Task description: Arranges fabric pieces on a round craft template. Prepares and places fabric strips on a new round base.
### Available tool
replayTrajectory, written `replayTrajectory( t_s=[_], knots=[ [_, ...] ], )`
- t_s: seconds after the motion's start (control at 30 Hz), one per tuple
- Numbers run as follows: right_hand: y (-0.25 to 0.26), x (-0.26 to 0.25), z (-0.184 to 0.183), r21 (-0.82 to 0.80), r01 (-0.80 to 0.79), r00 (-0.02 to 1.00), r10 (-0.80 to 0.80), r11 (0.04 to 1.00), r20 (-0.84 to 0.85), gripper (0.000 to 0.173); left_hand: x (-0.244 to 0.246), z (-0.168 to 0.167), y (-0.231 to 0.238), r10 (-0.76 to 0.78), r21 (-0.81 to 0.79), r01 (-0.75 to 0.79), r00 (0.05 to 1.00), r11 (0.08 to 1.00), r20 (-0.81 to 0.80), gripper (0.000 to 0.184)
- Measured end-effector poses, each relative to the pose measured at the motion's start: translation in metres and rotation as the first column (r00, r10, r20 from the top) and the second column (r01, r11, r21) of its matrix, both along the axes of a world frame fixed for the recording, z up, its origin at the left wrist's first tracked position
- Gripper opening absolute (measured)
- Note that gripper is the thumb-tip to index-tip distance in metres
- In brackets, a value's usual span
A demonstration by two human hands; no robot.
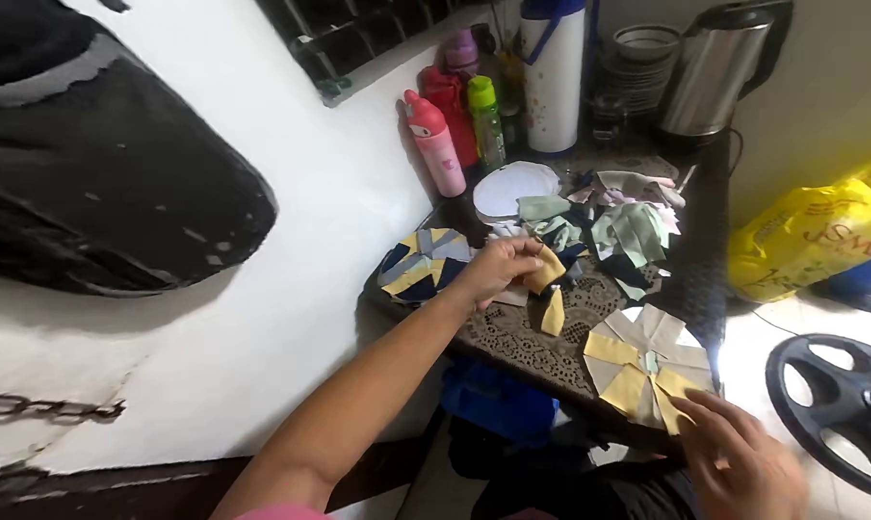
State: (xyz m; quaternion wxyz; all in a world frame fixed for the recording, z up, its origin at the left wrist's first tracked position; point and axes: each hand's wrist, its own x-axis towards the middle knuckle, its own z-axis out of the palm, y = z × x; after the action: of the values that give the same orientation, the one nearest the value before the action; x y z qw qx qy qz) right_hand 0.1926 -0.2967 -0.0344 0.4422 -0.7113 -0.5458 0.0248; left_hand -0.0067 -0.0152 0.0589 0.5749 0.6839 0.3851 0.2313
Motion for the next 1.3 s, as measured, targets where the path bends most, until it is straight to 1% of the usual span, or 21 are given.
replayTrajectory(
  t_s=[0.03,0.07,0.1,0.13,0.17,0.2,0.23,0.27,0.3,0.33,0.37,0.43,0.5,0.63,0.7,0.8,0.87,1.03,1.1,1.2,1.3],
  knots=[
    [0.003,-0.006,0.000,0.014,-0.008,0.997,0.009,1.000,-0.076,0.024,0.005,0.000,-0.014,-0.036,-0.061,0.037,0.999,0.997,0.011,0.016],
    [0.006,-0.012,0.000,0.019,-0.026,0.979,0.030,0.999,-0.204,0.028,0.009,-0.002,-0.030,-0.088,-0.107,0.090,0.996,0.990,0.024,0.016],
    [0.008,-0.019,0.004,0.019,-0.051,0.925,0.055,0.998,-0.376,0.032,0.013,-0.007,-0.047,-0.151,-0.139,0.155,0.988,0.978,0.042,0.016],
    [0.009,-0.025,0.008,0.025,-0.094,0.816,0.091,0.995,-0.571,0.036,0.016,-0.013,-0.066,-0.216,-0.155,0.223,0.974,0.962,0.066,0.017],
    [0.009,-0.028,0.011,0.041,-0.154,0.658,0.134,0.987,-0.741,0.039,0.018,-0.020,-0.085,-0.271,-0.162,0.284,0.958,0.945,0.096,0.019],
    [0.008,-0.030,0.011,0.061,-0.209,0.487,0.158,0.976,-0.859,0.041,0.020,-0.028,-0.102,-0.314,-0.165,0.333,0.941,0.929,0.128,0.020],
    [0.007,-0.030,0.010,0.080,-0.245,0.330,0.161,0.966,-0.930,0.041,0.020,-0.036,-0.116,-0.347,-0.162,0.372,0.924,0.914,0.159,0.022],
    [0.006,-0.030,0.008,0.094,-0.256,0.207,0.150,0.962,-0.967,0.036,0.021,-0.043,-0.128,-0.364,-0.156,0.393,0.913,0.906,0.183,0.024],
    [0.004,-0.030,0.007,0.101,-0.247,0.121,0.134,0.964,-0.984,0.028,0.023,-0.049,-0.137,-0.361,-0.152,0.392,0.912,0.908,0.197,0.024],
    [0.003,-0.029,0.006,0.096,-0.231,0.062,0.113,0.968,-0.992,0.020,0.024,-0.053,-0.144,-0.348,-0.151,0.382,0.914,0.912,0.209,0.025],
    [0.002,-0.028,0.006,0.082,-0.213,0.033,0.092,0.974,-0.995,0.015,0.025,-0.057,-0.148,-0.330,-0.153,0.367,0.918,0.918,0.220,0.025],
    [0.002,-0.024,0.006,0.052,-0.191,0.061,0.065,0.980,-0.996,0.012,0.030,-0.064,-0.153,-0.303,-0.163,0.343,0.926,0.925,0.226,0.025],
    [0.004,-0.017,0.005,0.037,-0.168,0.157,0.064,0.985,-0.986,0.010,0.039,-0.066,-0.153,-0.289,-0.176,0.329,0.932,0.928,0.218,0.023],
    [0.012,-0.001,0.011,-0.026,-0.090,0.471,0.019,0.996,-0.882,0.005,0.068,-0.067,-0.142,-0.281,-0.152,0.315,0.937,0.937,0.209,0.021],
    [0.017,0.007,0.016,-0.076,-0.063,0.585,-0.025,0.995,-0.810,0.007,0.083,-0.067,-0.134,-0.281,-0.110,0.306,0.939,0.946,0.198,0.019],
    [0.025,0.021,0.018,-0.089,-0.021,0.633,-0.056,0.996,-0.772,0.007,0.100,-0.067,-0.126,-0.294,-0.067,0.316,0.929,0.946,0.225,0.021],
    [0.028,0.029,0.016,-0.091,0.007,0.663,-0.073,0.996,-0.745,0.006,0.107,-0.069,-0.122,-0.304,-0.040,0.323,0.920,0.946,0.247,0.019],
    [0.035,0.042,0.013,-0.146,0.035,0.751,-0.122,0.989,-0.649,0.006,0.119,-0.075,-0.116,-0.308,0.032,0.309,0.923,0.950,0.230,0.012],
    [0.037,0.045,0.013,-0.168,0.026,0.757,-0.129,0.985,-0.640,0.005,0.122,-0.078,-0.114,-0.315,0.077,0.306,0.926,0.949,0.207,0.013],
    [0.042,0.049,0.012,-0.175,0.021,0.752,-0.131,0.984,-0.646,0.010,0.127,-0.082,-0.111,-0.337,0.165,0.311,0.927,0.936,0.166,0.012],
    [0.048,0.054,0.009,-0.186,0.046,0.816,-0.144,0.982,-0.560,0.012,0.132,-0.085,-0.105,-0.333,0.305,0.299,0.941,0.904,0.063,0.017]
  ],
)
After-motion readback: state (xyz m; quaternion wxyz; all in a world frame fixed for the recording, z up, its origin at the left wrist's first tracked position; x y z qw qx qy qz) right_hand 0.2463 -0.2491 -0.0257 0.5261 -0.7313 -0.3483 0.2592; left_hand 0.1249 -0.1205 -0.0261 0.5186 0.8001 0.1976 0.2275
